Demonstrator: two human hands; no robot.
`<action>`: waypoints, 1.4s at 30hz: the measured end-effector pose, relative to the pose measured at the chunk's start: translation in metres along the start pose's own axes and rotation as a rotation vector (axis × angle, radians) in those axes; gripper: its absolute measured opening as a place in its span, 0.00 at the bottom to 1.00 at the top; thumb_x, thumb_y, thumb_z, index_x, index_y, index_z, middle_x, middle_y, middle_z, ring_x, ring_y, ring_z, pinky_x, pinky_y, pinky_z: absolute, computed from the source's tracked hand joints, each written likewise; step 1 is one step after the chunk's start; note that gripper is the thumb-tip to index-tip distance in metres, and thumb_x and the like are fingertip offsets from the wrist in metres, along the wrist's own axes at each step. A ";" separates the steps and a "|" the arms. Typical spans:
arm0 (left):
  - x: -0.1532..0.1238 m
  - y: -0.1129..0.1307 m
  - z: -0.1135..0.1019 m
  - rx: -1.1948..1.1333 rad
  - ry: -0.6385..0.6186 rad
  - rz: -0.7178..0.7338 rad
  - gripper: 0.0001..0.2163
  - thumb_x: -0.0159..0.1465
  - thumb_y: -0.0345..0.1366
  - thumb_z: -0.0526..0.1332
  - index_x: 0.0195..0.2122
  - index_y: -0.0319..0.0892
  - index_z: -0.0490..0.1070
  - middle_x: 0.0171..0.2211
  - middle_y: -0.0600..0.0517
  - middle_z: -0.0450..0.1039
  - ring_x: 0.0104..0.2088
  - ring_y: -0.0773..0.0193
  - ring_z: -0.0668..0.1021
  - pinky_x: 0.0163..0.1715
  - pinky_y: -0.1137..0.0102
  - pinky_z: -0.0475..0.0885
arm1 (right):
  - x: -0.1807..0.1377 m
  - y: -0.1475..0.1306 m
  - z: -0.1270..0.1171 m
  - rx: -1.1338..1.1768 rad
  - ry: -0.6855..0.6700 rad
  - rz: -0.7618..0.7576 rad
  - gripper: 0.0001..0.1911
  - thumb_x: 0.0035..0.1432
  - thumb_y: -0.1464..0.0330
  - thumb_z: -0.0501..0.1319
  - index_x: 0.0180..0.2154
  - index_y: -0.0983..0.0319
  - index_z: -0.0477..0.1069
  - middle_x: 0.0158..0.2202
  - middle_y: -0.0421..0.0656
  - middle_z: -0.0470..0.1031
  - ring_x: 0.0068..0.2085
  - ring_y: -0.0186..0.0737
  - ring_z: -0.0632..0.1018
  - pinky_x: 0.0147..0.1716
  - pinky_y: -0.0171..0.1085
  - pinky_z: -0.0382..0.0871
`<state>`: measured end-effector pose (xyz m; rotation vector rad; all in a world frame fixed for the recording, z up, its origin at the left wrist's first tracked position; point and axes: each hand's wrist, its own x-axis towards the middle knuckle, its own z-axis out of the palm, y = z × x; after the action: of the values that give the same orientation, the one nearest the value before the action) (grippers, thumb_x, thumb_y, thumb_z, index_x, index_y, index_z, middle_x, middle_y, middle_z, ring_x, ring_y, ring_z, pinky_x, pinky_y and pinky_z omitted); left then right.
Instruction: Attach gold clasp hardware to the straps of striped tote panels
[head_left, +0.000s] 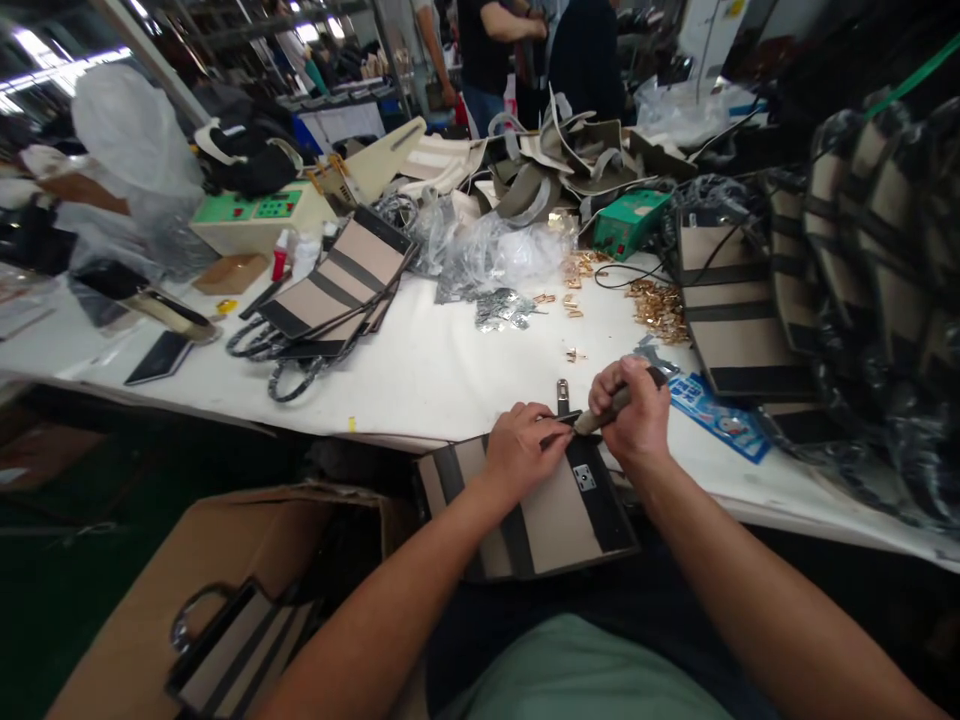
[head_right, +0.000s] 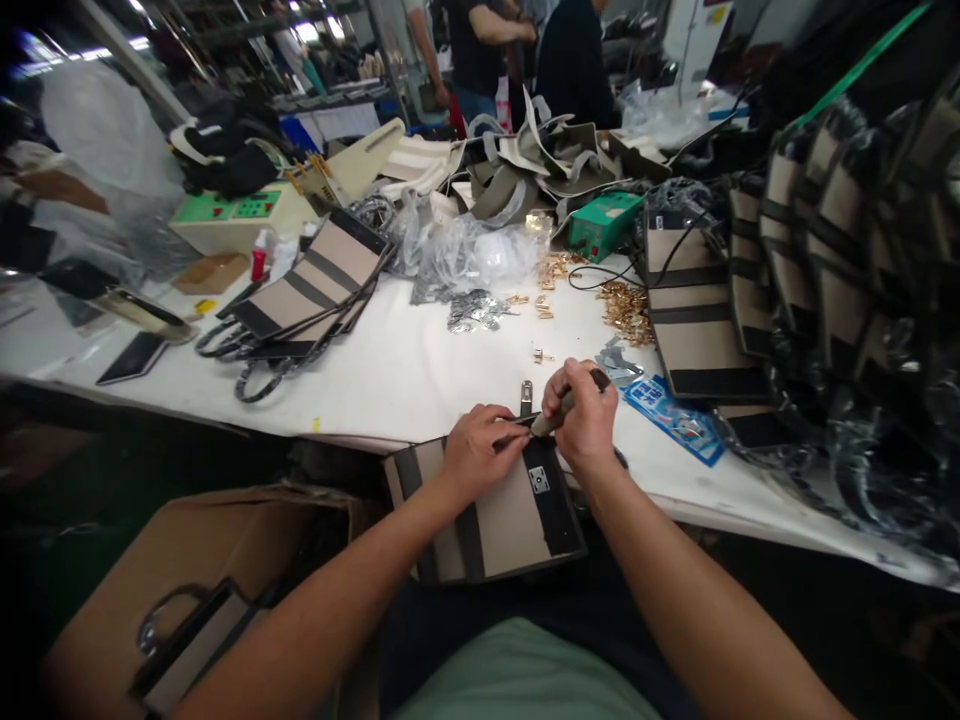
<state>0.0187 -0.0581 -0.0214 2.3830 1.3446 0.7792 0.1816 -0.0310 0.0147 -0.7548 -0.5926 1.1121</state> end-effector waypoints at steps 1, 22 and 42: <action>0.000 -0.001 0.000 -0.013 -0.002 -0.001 0.05 0.67 0.38 0.66 0.41 0.51 0.83 0.44 0.52 0.80 0.44 0.58 0.78 0.45 0.62 0.72 | 0.000 0.001 -0.001 0.026 0.009 0.009 0.20 0.57 0.59 0.69 0.24 0.59 0.60 0.21 0.33 0.60 0.18 0.29 0.64 0.14 0.31 0.57; 0.046 0.002 -0.047 0.066 -0.557 -0.402 0.15 0.63 0.48 0.62 0.43 0.47 0.82 0.42 0.48 0.83 0.43 0.53 0.81 0.37 0.67 0.70 | -0.023 -0.001 -0.004 -0.473 -0.352 -0.214 0.17 0.67 0.62 0.62 0.26 0.58 0.65 0.22 0.36 0.67 0.24 0.36 0.68 0.27 0.39 0.62; 0.083 -0.007 -0.041 0.022 -0.771 -0.526 0.19 0.56 0.55 0.66 0.29 0.43 0.81 0.27 0.51 0.76 0.31 0.60 0.76 0.28 0.70 0.63 | -0.009 -0.003 0.005 -0.180 -0.307 -0.066 0.19 0.64 0.60 0.65 0.25 0.58 0.63 0.21 0.35 0.63 0.20 0.33 0.66 0.18 0.35 0.58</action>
<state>0.0241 0.0157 0.0341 1.8605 1.4789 -0.2787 0.1767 -0.0387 0.0196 -0.7168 -0.9810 1.1320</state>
